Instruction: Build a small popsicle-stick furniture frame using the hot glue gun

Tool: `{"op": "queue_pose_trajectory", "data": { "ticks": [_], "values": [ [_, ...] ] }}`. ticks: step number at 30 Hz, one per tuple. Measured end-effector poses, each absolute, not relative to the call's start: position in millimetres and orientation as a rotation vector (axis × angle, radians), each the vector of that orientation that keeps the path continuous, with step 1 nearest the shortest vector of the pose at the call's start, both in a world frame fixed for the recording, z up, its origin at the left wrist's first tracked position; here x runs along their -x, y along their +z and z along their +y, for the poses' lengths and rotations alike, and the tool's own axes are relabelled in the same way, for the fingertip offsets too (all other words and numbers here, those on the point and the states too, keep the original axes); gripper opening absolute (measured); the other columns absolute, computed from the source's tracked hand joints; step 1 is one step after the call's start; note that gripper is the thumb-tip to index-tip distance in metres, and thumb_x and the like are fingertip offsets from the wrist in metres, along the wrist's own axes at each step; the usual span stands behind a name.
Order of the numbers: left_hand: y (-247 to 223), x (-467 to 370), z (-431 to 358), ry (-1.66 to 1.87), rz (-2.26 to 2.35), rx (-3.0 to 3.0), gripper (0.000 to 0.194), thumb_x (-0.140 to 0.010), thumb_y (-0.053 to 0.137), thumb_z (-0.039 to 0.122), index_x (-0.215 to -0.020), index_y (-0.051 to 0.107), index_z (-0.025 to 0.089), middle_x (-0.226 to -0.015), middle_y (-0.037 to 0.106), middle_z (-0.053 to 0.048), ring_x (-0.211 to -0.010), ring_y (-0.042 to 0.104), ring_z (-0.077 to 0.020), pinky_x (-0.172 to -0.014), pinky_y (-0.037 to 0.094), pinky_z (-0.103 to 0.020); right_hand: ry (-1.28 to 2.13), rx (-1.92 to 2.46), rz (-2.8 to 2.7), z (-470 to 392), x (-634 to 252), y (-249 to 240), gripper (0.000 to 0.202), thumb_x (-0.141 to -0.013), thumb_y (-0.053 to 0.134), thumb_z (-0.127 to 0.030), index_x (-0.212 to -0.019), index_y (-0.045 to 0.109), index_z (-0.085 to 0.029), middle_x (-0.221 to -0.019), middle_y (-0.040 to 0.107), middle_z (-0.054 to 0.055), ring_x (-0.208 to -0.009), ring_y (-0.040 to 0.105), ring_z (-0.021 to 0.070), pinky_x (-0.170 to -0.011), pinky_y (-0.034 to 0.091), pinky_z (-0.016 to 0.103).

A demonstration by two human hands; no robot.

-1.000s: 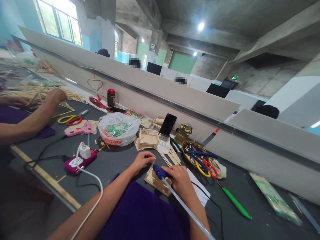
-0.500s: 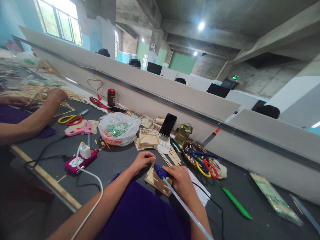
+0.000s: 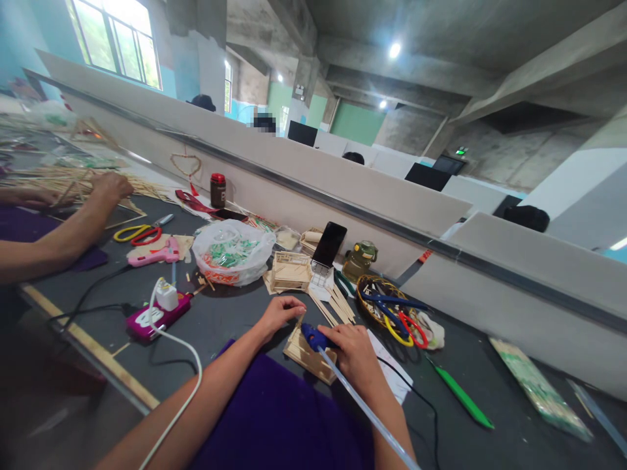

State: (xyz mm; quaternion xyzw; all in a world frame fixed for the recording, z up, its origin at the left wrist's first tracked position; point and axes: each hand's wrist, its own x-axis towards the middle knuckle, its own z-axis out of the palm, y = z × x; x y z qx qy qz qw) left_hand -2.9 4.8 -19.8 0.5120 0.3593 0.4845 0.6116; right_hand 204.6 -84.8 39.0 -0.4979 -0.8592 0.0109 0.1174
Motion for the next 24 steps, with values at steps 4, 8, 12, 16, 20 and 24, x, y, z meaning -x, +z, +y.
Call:
{"op": "queue_pose_trajectory", "data": {
  "ticks": [4, 8, 12, 16, 20, 24],
  "values": [
    [-19, 3, 5, 1.107, 0.840, -1.165, 0.033, -0.056, 0.077, 0.039, -0.072, 0.072, 0.011, -0.061, 0.065, -0.002, -0.057, 0.051, -0.0113, -0.059, 0.037, -0.023, 0.005, 1.456, -2.502, -86, -204, 38, 0.037, -0.086, 0.054, -0.018, -0.121, 0.059, -0.030, -0.100, 0.068, 0.005, -0.086, 0.061, 0.0181, -0.075, 0.036, 0.030],
    [-19, 3, 4, 1.114, 0.832, -1.173, 0.031, -0.057, 0.076, 0.038, -0.072, 0.072, 0.011, -0.062, 0.065, -0.002, -0.058, 0.051, -0.0112, -0.059, 0.037, -0.023, -0.001, 1.437, -2.505, -84, -206, 35, 0.038, -0.086, 0.051, -0.016, -0.121, 0.058, -0.029, -0.100, 0.068, 0.006, -0.087, 0.061, 0.0181, -0.074, 0.036, 0.030],
    [-19, 4, 4, 1.113, 0.842, -1.177, 0.030, -0.057, 0.076, 0.038, -0.072, 0.072, 0.012, -0.062, 0.065, -0.002, -0.058, 0.052, -0.0116, -0.059, 0.038, -0.023, -0.004, 1.429, -2.512, -83, -208, 35, 0.038, -0.086, 0.051, -0.017, -0.122, 0.058, -0.029, -0.099, 0.068, 0.006, -0.086, 0.060, 0.0187, -0.073, 0.037, 0.030],
    [-21, 3, 5, 1.120, 0.845, -1.182, 0.031, -0.056, 0.076, 0.039, -0.072, 0.072, 0.012, -0.063, 0.066, -0.003, -0.059, 0.053, -0.0123, -0.059, 0.038, -0.024, -0.026, 1.456, -2.501, -85, -209, 37, 0.039, -0.085, 0.052, -0.017, -0.121, 0.059, -0.030, -0.098, 0.069, 0.006, -0.086, 0.060, 0.0190, -0.073, 0.037, 0.031],
    [-24, 2, 7, 1.114, 0.832, -1.170, 0.031, -0.056, 0.076, 0.039, -0.071, 0.072, 0.012, -0.062, 0.066, -0.003, -0.058, 0.052, -0.0116, -0.059, 0.038, -0.024, -0.031, 1.479, -2.496, -90, -210, 43, 0.037, -0.085, 0.053, -0.019, -0.121, 0.059, -0.030, -0.099, 0.069, 0.005, -0.088, 0.061, 0.0189, -0.074, 0.038, 0.031],
    [-25, 2, 8, 1.117, 0.846, -1.186, 0.030, -0.057, 0.076, 0.038, -0.072, 0.072, 0.012, -0.062, 0.065, -0.003, -0.058, 0.051, -0.0111, -0.059, 0.037, -0.023, -0.023, 1.441, -2.456, -97, -214, 56, 0.034, -0.088, 0.050, -0.027, -0.121, 0.059, -0.027, -0.107, 0.068, 0.007, -0.092, 0.062, 0.0206, -0.077, 0.042, 0.032]
  ]
}}
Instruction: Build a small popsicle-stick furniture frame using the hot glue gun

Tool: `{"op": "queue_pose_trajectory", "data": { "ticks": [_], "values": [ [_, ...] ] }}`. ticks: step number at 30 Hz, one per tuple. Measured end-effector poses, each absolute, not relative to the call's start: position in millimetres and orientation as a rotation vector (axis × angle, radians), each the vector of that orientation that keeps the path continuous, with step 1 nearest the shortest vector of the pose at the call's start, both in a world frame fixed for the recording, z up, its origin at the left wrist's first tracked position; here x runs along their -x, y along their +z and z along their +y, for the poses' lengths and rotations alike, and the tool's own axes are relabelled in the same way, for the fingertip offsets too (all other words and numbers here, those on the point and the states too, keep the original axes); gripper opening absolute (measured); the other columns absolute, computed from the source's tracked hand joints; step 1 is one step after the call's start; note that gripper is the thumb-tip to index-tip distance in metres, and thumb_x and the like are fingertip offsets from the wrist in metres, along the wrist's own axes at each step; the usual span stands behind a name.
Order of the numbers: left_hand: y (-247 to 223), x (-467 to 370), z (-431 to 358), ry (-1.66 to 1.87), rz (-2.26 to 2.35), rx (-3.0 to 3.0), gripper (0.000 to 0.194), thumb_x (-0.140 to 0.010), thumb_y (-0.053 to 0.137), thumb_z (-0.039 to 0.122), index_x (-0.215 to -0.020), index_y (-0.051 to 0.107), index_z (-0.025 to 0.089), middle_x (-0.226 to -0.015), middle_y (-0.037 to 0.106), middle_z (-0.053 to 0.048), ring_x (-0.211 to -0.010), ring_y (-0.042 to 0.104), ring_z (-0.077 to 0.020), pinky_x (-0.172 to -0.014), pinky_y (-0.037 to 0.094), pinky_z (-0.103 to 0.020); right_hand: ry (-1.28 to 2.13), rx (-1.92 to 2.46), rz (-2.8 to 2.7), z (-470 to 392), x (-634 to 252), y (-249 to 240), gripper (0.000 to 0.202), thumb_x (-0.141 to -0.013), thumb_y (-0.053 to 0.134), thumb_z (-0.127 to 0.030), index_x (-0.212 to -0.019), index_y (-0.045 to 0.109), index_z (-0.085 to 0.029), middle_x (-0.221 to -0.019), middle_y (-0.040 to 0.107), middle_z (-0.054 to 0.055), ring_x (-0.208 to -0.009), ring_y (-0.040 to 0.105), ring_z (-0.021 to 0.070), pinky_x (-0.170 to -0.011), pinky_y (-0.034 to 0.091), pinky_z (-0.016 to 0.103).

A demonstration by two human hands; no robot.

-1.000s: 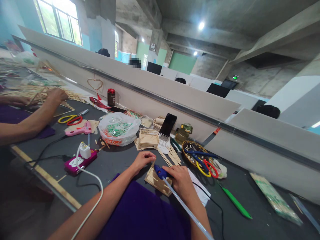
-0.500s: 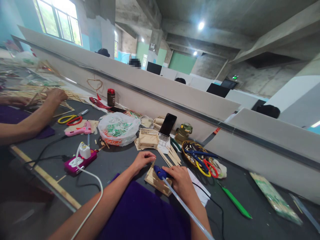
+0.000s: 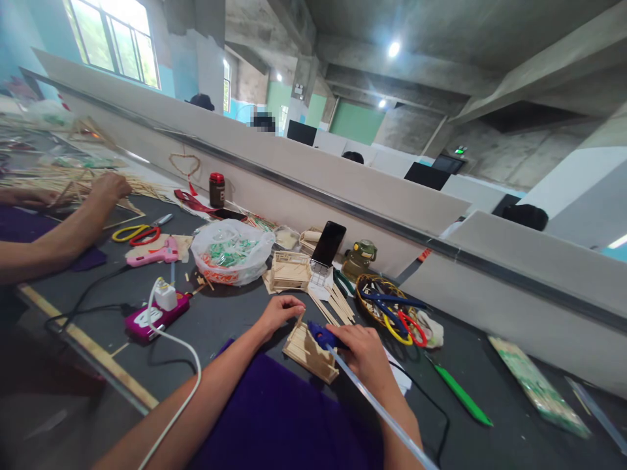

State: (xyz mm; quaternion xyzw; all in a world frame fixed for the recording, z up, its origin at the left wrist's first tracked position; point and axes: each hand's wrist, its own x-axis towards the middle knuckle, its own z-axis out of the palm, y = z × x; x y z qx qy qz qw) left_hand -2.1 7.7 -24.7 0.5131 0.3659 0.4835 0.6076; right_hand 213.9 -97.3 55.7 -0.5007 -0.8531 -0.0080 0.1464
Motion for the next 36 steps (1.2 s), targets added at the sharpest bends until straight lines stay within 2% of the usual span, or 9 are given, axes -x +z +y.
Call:
{"op": "queue_pose_trajectory", "data": {
  "ticks": [4, 8, 14, 18, 21, 24, 27, 32, 36],
  "values": [
    [-24, 3, 8, 1.099, 0.868, -1.205, 0.032, -0.057, 0.075, 0.040, -0.074, 0.072, 0.012, -0.062, 0.064, -0.003, -0.056, 0.050, -0.0109, -0.054, 0.034, -0.022, -0.009, 1.472, -2.305, -109, -225, 65, 0.036, -0.088, 0.047, -0.028, -0.122, 0.058, -0.027, -0.114, 0.066, 0.006, -0.100, 0.061, 0.0218, -0.081, 0.046, 0.034],
    [-24, 4, 8, 1.094, 0.867, -1.220, 0.032, -0.058, 0.074, 0.040, -0.074, 0.072, 0.012, -0.065, 0.065, -0.003, -0.058, 0.051, -0.0114, -0.054, 0.034, -0.021, -0.021, 1.642, -2.037, -128, -247, 64, 0.037, -0.085, 0.048, -0.038, -0.118, 0.060, -0.025, -0.114, 0.066, 0.006, -0.105, 0.059, 0.0256, -0.089, 0.045, 0.039],
    [-23, 5, 8, 1.104, 0.856, -1.223, 0.031, -0.059, 0.075, 0.039, -0.074, 0.072, 0.013, -0.066, 0.066, -0.003, -0.059, 0.051, -0.0114, -0.056, 0.036, -0.022, -0.051, 2.184, -1.527, -164, -307, 59, 0.050, -0.072, 0.053, -0.055, -0.107, 0.066, -0.022, -0.096, 0.071, 0.008, -0.082, 0.065, 0.0289, -0.070, 0.050, 0.037],
    [-22, 5, 8, 1.107, 0.852, -1.223, 0.030, -0.058, 0.076, 0.039, -0.073, 0.072, 0.013, -0.067, 0.066, -0.003, -0.060, 0.052, -0.0119, -0.059, 0.037, -0.023, 0.363, 2.264, -1.239, -181, -338, 46, 0.053, -0.064, 0.059, -0.060, -0.096, 0.066, -0.019, -0.071, 0.070, 0.008, -0.060, 0.065, 0.0260, -0.057, 0.051, 0.036],
    [-20, 5, 9, 1.110, 0.846, -1.217, 0.031, -0.056, 0.077, 0.039, -0.072, 0.072, 0.013, -0.067, 0.066, -0.003, -0.060, 0.053, -0.0119, -0.059, 0.038, -0.023, 0.755, 2.027, -0.937, -185, -340, 27, 0.050, -0.062, 0.065, -0.055, -0.093, 0.061, -0.016, -0.077, 0.070, 0.008, -0.059, 0.066, 0.0219, -0.054, 0.054, 0.033],
    [-19, 5, 9, 1.108, 0.860, -1.223, 0.033, -0.055, 0.078, 0.040, -0.073, 0.073, 0.013, -0.067, 0.067, -0.003, -0.060, 0.053, -0.0118, -0.059, 0.038, -0.023, 0.901, 1.960, -0.792, -182, -333, 8, 0.045, -0.067, 0.063, -0.055, -0.090, 0.057, -0.016, -0.074, 0.068, 0.008, -0.060, 0.067, 0.0206, -0.051, 0.054, 0.031],
    [-18, 6, 9, 1.094, 0.881, -1.237, 0.035, -0.055, 0.078, 0.042, -0.074, 0.073, 0.013, -0.066, 0.066, -0.003, -0.058, 0.052, -0.0115, -0.055, 0.037, -0.022, 0.782, 2.178, -0.852, -178, -327, -2, 0.039, -0.077, 0.050, -0.054, -0.088, 0.055, -0.017, -0.073, 0.067, 0.009, -0.061, 0.068, 0.0233, -0.052, 0.054, 0.034],
    [-18, 6, 9, 1.087, 0.895, -1.259, 0.038, -0.056, 0.077, 0.045, -0.075, 0.073, 0.013, -0.067, 0.066, -0.004, -0.059, 0.051, -0.0115, -0.054, 0.036, -0.021, 0.155, 2.681, -1.243, -180, -320, 0, 0.041, -0.086, 0.036, -0.047, -0.093, 0.062, -0.016, -0.094, 0.068, 0.018, -0.093, 0.065, 0.0322, -0.079, 0.049, 0.044],
    [-18, 6, 9, 1.083, 0.897, -1.254, 0.036, -0.057, 0.077, 0.043, -0.075, 0.073, 0.013, -0.066, 0.065, -0.004, -0.058, 0.049, -0.0104, -0.053, 0.035, -0.021, -0.031, 2.613, -1.281, -178, -303, 22, 0.045, -0.087, 0.036, -0.046, -0.104, 0.063, -0.015, -0.097, 0.068, 0.016, -0.093, 0.064, 0.0302, -0.079, 0.047, 0.039]
  ]
}}
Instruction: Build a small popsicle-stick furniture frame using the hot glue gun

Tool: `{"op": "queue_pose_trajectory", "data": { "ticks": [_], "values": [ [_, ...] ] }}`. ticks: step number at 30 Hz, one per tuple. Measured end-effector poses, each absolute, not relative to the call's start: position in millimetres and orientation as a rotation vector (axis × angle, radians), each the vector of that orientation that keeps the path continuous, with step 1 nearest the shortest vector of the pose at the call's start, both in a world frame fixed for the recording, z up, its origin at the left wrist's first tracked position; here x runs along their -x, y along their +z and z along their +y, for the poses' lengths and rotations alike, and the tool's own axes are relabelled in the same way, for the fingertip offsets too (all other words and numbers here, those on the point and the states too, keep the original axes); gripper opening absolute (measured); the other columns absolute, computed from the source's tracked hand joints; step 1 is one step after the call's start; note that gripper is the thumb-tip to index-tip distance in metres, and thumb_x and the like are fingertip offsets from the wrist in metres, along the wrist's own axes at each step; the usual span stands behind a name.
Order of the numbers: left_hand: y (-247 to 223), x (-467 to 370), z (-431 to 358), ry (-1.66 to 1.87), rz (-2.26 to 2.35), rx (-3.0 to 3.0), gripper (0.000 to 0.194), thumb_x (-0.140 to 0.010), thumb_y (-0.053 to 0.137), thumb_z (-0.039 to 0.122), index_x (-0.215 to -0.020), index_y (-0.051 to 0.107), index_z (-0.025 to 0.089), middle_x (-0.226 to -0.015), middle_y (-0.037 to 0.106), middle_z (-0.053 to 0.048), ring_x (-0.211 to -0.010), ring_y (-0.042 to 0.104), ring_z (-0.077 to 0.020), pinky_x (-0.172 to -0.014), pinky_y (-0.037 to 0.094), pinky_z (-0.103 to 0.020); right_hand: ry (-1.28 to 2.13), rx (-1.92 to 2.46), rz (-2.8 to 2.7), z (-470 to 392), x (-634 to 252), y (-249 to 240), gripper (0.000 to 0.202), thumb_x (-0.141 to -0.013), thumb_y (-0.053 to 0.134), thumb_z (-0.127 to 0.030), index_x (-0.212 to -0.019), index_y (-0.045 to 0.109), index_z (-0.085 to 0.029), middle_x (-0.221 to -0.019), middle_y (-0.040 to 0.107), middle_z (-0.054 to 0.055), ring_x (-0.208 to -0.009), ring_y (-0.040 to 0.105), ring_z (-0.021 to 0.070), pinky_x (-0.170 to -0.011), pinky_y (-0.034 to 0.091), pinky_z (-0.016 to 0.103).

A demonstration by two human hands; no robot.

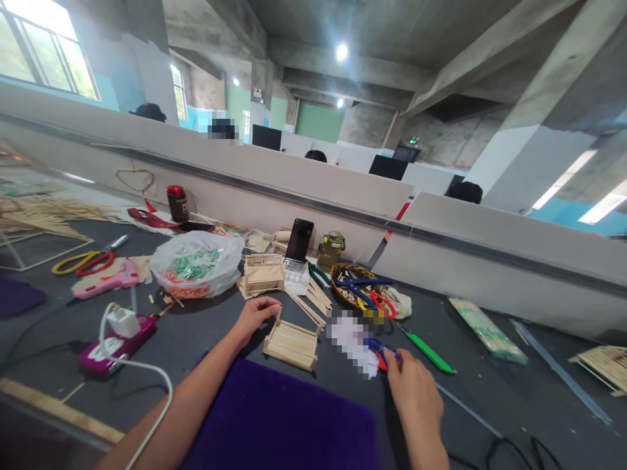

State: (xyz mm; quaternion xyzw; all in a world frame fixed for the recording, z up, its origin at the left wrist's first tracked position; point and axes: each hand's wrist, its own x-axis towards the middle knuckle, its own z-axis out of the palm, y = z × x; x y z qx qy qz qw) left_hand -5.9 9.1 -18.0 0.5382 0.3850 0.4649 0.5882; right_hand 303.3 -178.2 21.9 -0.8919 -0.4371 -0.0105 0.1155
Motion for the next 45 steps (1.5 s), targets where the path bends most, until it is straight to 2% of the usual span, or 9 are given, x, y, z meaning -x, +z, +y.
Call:
{"op": "queue_pose_trajectory", "data": {
  "ticks": [5, 10, 18, 25, 30, 35, 45],
  "values": [
    [-17, 7, 9, 1.069, 0.910, -1.269, 0.036, -0.058, 0.076, 0.043, -0.075, 0.073, 0.012, -0.063, 0.063, -0.002, -0.055, 0.045, -0.0091, -0.052, 0.033, -0.021, -0.053, 2.130, -1.156, -156, -267, 53, 0.044, -0.083, 0.042, -0.051, -0.100, 0.067, -0.020, -0.085, 0.071, 0.009, -0.076, 0.065, 0.0248, -0.067, 0.047, 0.032],
    [-18, 8, 10, 1.056, 0.922, -1.271, 0.036, -0.059, 0.075, 0.044, -0.076, 0.072, 0.012, -0.059, 0.060, -0.001, -0.051, 0.041, -0.0077, -0.050, 0.030, -0.020, -0.049, 1.720, -0.985, -126, -218, 39, 0.043, -0.084, 0.044, -0.047, -0.102, 0.067, -0.015, -0.083, 0.072, 0.009, -0.071, 0.065, 0.0202, -0.064, 0.047, 0.026],
    [-19, 8, 11, 1.054, 0.924, -1.276, 0.036, -0.059, 0.075, 0.043, -0.076, 0.072, 0.012, -0.061, 0.061, -0.002, -0.053, 0.044, -0.0086, -0.051, 0.031, -0.021, 0.035, 1.810, -1.316, -117, -190, 5, 0.036, -0.087, 0.039, -0.035, -0.103, 0.068, -0.022, -0.098, 0.072, 0.005, -0.084, 0.066, 0.0206, -0.075, 0.047, 0.029],
    [-20, 8, 12, 1.048, 0.927, -1.283, 0.035, -0.059, 0.076, 0.042, -0.078, 0.072, 0.013, -0.062, 0.062, -0.002, -0.053, 0.045, -0.0089, -0.051, 0.032, -0.021, 0.079, 1.841, -1.366, -118, -189, 6, 0.034, -0.087, 0.038, -0.031, -0.101, 0.068, -0.025, -0.096, 0.072, 0.002, -0.085, 0.067, 0.0195, -0.076, 0.047, 0.028],
    [-18, 8, 11, 1.053, 0.934, -1.274, 0.035, -0.059, 0.076, 0.042, -0.078, 0.073, 0.013, -0.065, 0.064, -0.003, -0.055, 0.046, -0.0095, -0.053, 0.035, -0.021, 0.099, 1.910, -1.367, -118, -189, 5, 0.034, -0.086, 0.038, -0.030, -0.101, 0.068, -0.026, -0.092, 0.073, 0.001, -0.080, 0.067, 0.0198, -0.070, 0.047, 0.028],
    [-19, 8, 11, 1.047, 0.934, -1.282, 0.035, -0.059, 0.076, 0.042, -0.078, 0.073, 0.013, -0.066, 0.065, -0.004, -0.054, 0.046, -0.0094, -0.052, 0.034, -0.021, 0.083, 1.918, -1.406, -117, -189, 2, 0.033, -0.085, 0.038, -0.028, -0.099, 0.069, -0.027, -0.089, 0.073, 0.000, -0.079, 0.068, 0.0195, -0.071, 0.047, 0.027],
    [-19, 9, 11, 1.048, 0.930, -1.288, 0.036, -0.060, 0.075, 0.043, -0.079, 0.072, 0.013, -0.064, 0.063, -0.002, -0.054, 0.045, -0.0093, -0.052, 0.033, -0.021, 0.095, 1.915, -1.425, -117, -191, 1, 0.034, -0.086, 0.038, -0.029, -0.101, 0.069, -0.027, -0.093, 0.073, 0.000, -0.081, 0.068, 0.0197, -0.071, 0.047, 0.027]
  ]
}}
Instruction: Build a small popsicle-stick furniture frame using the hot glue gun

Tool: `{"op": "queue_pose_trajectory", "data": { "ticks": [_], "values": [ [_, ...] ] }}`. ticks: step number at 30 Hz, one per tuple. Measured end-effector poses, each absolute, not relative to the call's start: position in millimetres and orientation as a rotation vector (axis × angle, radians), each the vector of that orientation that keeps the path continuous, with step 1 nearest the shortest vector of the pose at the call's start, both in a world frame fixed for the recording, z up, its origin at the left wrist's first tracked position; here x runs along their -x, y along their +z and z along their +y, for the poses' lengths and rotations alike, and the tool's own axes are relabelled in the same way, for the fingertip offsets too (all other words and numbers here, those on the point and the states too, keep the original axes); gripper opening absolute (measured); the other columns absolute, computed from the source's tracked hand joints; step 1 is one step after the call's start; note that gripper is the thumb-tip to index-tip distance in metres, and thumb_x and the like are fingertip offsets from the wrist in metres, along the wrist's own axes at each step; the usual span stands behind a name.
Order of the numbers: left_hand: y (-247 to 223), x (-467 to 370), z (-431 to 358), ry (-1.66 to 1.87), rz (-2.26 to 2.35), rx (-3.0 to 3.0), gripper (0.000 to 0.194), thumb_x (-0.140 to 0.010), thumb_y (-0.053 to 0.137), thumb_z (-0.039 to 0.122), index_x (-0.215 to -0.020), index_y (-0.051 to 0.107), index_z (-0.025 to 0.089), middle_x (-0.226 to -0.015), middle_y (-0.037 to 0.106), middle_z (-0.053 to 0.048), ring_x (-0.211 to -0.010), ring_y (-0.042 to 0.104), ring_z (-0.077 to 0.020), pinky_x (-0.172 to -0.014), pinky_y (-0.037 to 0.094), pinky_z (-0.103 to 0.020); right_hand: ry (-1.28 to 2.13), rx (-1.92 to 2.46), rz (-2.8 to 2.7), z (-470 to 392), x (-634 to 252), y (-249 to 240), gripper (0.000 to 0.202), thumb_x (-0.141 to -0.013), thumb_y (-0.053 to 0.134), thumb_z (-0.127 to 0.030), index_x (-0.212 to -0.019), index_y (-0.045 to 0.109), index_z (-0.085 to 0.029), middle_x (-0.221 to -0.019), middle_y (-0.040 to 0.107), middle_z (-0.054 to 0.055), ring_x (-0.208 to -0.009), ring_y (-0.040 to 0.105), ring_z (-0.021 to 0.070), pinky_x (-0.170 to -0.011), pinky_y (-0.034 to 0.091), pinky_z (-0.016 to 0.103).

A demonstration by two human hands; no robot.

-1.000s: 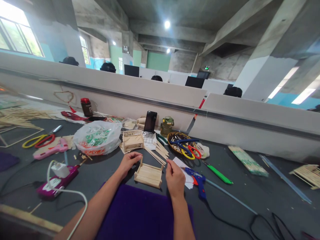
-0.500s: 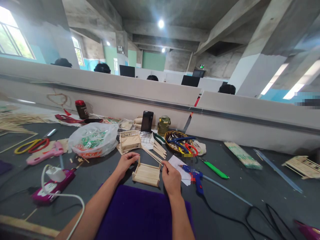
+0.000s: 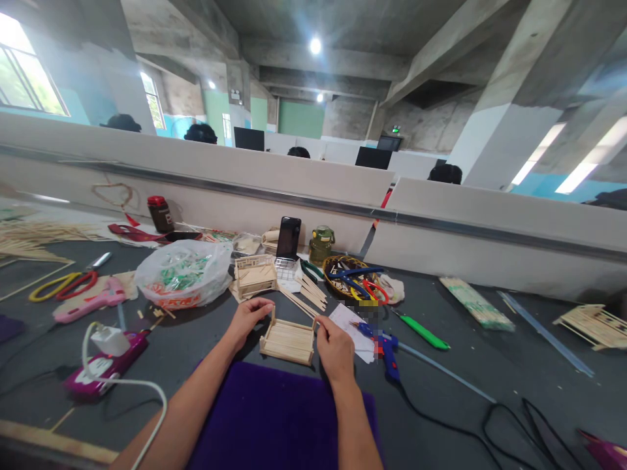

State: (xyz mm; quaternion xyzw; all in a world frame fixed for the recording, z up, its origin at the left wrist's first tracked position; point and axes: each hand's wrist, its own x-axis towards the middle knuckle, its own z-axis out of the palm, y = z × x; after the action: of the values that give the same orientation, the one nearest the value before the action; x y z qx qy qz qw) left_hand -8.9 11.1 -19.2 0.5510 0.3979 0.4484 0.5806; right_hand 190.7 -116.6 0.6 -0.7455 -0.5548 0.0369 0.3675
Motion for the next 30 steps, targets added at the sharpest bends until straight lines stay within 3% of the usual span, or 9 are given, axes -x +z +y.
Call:
{"op": "queue_pose_trajectory", "data": {
  "ticks": [30],
  "values": [
    [-16.7, 9.2, 10.3, 1.054, 0.943, -1.299, 0.039, -0.058, 0.076, 0.047, -0.078, 0.073, 0.013, -0.064, 0.065, -0.003, -0.055, 0.047, -0.0102, -0.051, 0.033, -0.021, 0.069, 1.907, -1.433, -116.5, -190.1, -0.2, 0.035, -0.085, 0.038, -0.028, -0.100, 0.069, -0.027, -0.093, 0.073, 0.001, -0.081, 0.068, 0.0193, -0.073, 0.049, 0.027]
  ]
}}
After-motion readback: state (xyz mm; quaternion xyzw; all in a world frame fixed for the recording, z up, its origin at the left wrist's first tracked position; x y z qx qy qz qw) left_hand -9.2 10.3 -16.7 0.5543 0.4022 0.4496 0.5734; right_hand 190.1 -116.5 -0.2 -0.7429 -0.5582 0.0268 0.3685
